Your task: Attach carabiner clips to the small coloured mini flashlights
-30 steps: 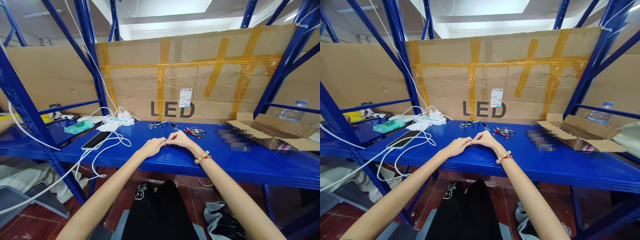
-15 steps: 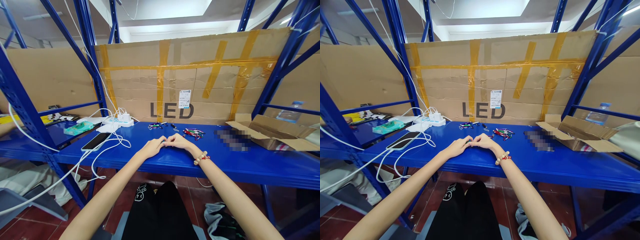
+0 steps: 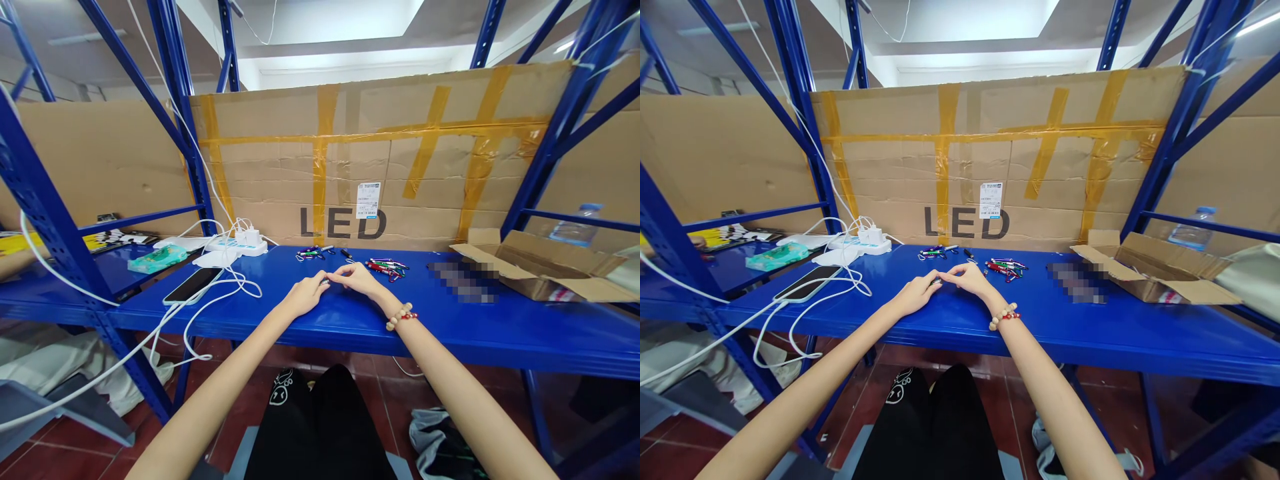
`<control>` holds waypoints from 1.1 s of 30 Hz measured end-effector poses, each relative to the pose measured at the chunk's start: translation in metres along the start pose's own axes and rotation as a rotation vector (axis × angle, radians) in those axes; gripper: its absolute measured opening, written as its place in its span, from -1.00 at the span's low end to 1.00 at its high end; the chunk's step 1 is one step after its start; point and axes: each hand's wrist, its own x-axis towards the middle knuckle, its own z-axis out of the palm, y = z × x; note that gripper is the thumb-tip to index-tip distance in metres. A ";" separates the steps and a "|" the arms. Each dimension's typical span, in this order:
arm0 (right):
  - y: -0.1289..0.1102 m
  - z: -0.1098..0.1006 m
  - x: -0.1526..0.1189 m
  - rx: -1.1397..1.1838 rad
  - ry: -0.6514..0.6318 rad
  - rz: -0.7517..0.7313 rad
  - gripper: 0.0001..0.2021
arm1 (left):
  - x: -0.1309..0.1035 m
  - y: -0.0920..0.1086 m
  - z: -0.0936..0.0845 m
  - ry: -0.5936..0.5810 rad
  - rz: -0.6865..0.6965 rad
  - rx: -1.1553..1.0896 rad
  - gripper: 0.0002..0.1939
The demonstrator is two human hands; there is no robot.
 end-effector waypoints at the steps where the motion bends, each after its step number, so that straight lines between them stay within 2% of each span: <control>1: 0.000 0.000 0.000 -0.001 -0.009 0.006 -0.56 | 0.000 0.001 -0.001 -0.003 0.001 0.006 -0.78; 10: 0.009 -0.002 0.002 -0.001 -0.097 0.016 -0.55 | -0.004 0.004 -0.005 -0.018 0.027 0.025 -0.78; 16: 0.008 0.001 0.002 0.009 -0.054 -0.013 -0.56 | -0.001 0.003 -0.004 -0.024 0.028 0.025 -0.77; 23: 0.000 0.001 0.003 0.043 0.055 -0.113 -0.61 | 0.001 0.002 -0.002 0.017 -0.029 0.055 -0.76; 33: 0.000 0.002 0.003 0.059 0.048 -0.161 -0.66 | 0.002 0.001 -0.003 0.007 -0.032 0.038 -0.76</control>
